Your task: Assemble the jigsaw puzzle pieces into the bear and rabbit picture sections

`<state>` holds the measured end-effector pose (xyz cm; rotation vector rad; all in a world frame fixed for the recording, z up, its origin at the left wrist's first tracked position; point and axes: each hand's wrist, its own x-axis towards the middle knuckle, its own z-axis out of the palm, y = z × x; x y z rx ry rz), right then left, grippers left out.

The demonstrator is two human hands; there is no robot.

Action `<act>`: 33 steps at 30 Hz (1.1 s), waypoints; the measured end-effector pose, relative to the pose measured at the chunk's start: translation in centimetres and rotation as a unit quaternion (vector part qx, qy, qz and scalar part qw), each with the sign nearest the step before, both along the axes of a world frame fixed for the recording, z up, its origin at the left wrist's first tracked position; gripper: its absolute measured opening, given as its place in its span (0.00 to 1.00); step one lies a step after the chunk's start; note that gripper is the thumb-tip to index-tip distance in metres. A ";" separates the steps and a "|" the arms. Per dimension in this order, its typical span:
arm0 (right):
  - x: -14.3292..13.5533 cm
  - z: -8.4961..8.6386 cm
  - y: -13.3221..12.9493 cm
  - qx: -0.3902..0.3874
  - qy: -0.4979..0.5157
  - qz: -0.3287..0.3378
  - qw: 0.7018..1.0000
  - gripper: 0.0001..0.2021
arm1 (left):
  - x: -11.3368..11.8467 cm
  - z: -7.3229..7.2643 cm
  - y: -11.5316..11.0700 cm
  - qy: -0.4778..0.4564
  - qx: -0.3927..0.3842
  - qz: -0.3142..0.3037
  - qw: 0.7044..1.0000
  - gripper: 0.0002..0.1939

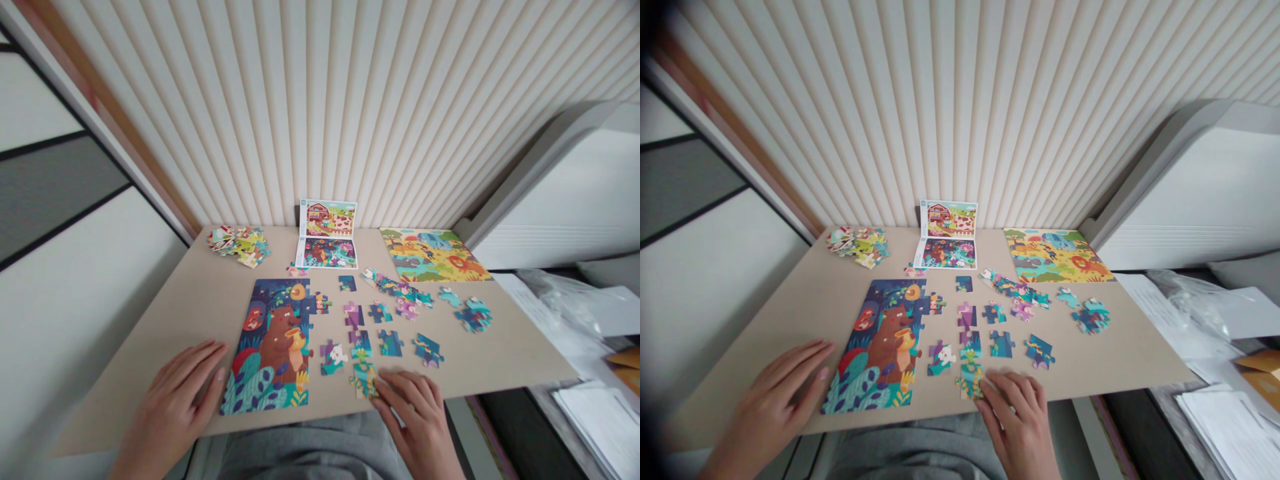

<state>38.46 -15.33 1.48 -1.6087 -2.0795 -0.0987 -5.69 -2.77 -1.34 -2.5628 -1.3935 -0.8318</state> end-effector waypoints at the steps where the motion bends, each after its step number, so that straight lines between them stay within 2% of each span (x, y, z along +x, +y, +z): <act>1: 0.0 0.0 0.0 -0.006 -0.004 0.001 1.000 0.14 | 0.2 -0.1 0.0 0.010 -0.009 -0.005 1.000 0.22; 5: 0.4 0.2 0.4 -0.028 -0.012 0.008 1.000 0.15 | 0.6 0.1 0.2 0.040 -0.034 -0.008 0.999 0.24; 14: 1.1 1.2 1.8 -0.054 -0.067 0.048 0.995 0.23 | 0.5 0.0 0.2 0.041 -0.043 -0.004 0.998 0.24; 17: 0.9 1.5 2.1 -0.059 -0.062 0.055 0.995 0.25 | 0.5 0.4 0.2 0.040 -0.010 -0.005 0.999 0.23; 19: 0.9 1.5 2.2 -0.065 -0.055 0.056 0.995 0.25 | 1.4 1.2 -0.3 0.029 0.037 -0.003 0.999 0.23; 22: 1.0 1.6 2.5 -0.066 -0.053 0.057 0.995 0.25 | 5.2 3.2 -2.0 0.003 0.064 -0.036 0.997 0.24; 24: 1.3 1.7 2.9 -0.071 -0.064 0.070 0.993 0.29 | 9.3 4.2 -3.7 -0.005 0.051 -0.082 0.995 0.22; 26: 1.6 1.8 3.5 -0.087 -0.080 0.090 0.989 0.34 | 13.8 4.5 -5.4 -0.027 0.037 -0.125 0.991 0.17; 28: 1.9 2.0 4.1 -0.103 -0.088 0.106 0.985 0.39 | 17.8 3.9 -7.0 -0.054 0.033 -0.164 0.984 0.13; 30: 2.0 2.0 4.4 -0.103 -0.085 0.112 0.985 0.41 | 20.6 2.7 -8.1 -0.043 0.031 -0.188 0.981 0.14; 33: 2.0 2.0 4.4 -0.088 -0.088 0.119 0.985 0.37 | 22.4 0.7 -8.8 -0.055 0.042 -0.167 0.984 0.17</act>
